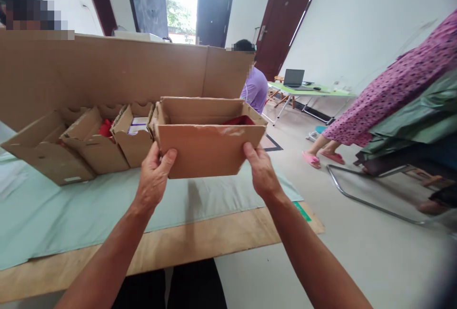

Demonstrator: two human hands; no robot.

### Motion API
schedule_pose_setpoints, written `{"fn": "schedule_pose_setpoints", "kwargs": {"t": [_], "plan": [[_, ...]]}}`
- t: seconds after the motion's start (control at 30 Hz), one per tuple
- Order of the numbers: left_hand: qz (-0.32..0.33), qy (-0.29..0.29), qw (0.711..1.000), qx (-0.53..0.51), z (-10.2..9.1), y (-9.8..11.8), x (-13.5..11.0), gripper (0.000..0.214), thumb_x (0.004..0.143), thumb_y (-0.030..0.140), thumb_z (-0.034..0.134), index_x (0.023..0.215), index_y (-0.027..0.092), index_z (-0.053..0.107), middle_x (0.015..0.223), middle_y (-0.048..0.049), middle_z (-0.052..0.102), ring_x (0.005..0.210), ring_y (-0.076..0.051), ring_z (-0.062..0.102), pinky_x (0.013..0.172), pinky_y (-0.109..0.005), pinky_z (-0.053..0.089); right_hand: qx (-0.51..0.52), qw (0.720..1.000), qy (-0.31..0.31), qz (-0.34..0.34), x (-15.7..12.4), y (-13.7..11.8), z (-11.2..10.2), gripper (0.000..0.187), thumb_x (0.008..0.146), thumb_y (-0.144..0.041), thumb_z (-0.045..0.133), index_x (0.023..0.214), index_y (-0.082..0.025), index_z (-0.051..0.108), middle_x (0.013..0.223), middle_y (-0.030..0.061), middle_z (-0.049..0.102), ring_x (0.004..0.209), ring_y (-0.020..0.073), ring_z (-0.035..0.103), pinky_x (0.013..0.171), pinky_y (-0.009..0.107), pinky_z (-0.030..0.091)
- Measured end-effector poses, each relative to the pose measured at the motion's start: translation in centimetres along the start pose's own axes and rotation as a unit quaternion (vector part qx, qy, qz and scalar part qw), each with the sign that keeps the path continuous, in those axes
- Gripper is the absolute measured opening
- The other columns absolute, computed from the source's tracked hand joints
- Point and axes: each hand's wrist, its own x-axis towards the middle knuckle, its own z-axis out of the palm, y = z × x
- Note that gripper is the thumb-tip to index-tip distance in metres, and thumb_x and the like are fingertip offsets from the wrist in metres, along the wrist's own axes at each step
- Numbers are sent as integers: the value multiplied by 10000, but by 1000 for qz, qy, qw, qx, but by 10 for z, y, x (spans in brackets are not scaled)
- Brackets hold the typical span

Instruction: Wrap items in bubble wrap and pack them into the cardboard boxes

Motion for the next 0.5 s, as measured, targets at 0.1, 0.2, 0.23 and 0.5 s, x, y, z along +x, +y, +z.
{"fn": "schedule_pose_setpoints", "kwargs": {"t": [0.1,0.2,0.23,0.5], "plan": [[-34,-53,998,-26,18,0,-11,553,866,589,743,1270,214,687,1138,-64,762,1048,-223,689,910,-317,567,-45,998,45,4,-16,-9,-23,759,875,-760,633,1400,-213,630,1305,95,731,1274,321,615,1139,465,465],[-83,-68,994,-22,11,-5,-36,547,868,583,739,1266,211,690,1144,-70,766,1059,-244,696,911,-339,578,-83,995,55,32,-40,-11,-32,696,921,-726,605,1404,-225,627,1312,95,727,1264,330,623,1108,471,492],[-94,-59,994,-12,2,-7,-43,544,862,584,743,1256,212,695,1141,-69,768,1053,-246,696,915,-346,579,-82,995,43,41,-45,-9,-28,678,929,-718,601,1405,-237,627,1316,90,725,1271,332,619,1099,469,502],[-6,16,997,73,-45,10,-6,543,856,603,733,1229,210,703,1195,-58,749,1149,-253,656,1030,-376,539,-9,999,-39,-3,-8,-3,30,674,940,-719,563,1436,-263,588,1321,60,708,1310,317,582,1139,475,478]]}}
